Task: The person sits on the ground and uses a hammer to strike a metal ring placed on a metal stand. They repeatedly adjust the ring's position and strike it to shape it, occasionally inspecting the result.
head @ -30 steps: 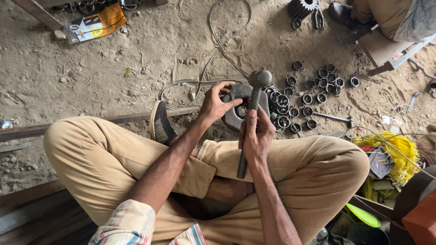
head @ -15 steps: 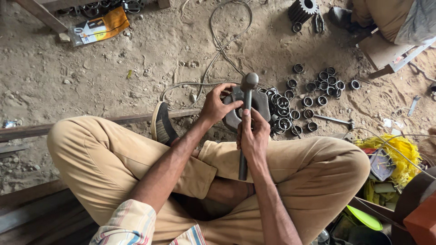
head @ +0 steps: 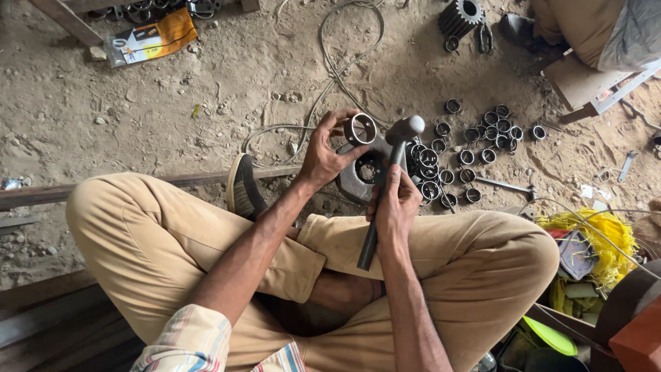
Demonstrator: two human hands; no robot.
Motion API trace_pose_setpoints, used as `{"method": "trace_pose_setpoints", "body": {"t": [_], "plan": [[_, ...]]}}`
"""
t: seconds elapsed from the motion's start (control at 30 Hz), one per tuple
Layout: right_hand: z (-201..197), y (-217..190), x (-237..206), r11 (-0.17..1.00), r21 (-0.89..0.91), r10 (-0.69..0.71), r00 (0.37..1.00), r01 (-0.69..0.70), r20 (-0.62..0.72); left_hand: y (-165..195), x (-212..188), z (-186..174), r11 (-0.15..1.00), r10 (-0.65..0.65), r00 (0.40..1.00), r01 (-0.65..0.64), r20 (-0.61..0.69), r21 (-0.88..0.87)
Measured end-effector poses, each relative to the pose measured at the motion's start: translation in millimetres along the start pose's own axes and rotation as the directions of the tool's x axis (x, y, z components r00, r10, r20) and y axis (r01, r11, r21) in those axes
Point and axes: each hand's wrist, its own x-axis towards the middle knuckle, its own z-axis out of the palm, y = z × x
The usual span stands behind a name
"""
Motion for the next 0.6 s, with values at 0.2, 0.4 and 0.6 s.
{"method": "trace_pose_setpoints", "body": {"t": [0.2, 0.4, 0.6], "plan": [[2.4, 0.0, -0.6, 0.997, -0.059, -0.043, 0.999, 0.044, 0.018, 19.4, 0.3, -5.3, 1.000, 0.015, 1.000, -0.015, 0.004, 0.020], [3.0, -3.0, 0.4, 0.999, -0.034, -0.018, 1.000, 0.018, 0.016, 12.3, 0.3, -1.2, 0.996, -0.008, 1.000, 0.009, -0.008, 0.087], [3.9, -1.4, 1.6, 0.999, -0.037, 0.007, 1.000, -0.006, 0.014, -12.9, -2.7, 3.8, 0.987, 0.054, 0.997, -0.061, 0.048, 0.149]]}}
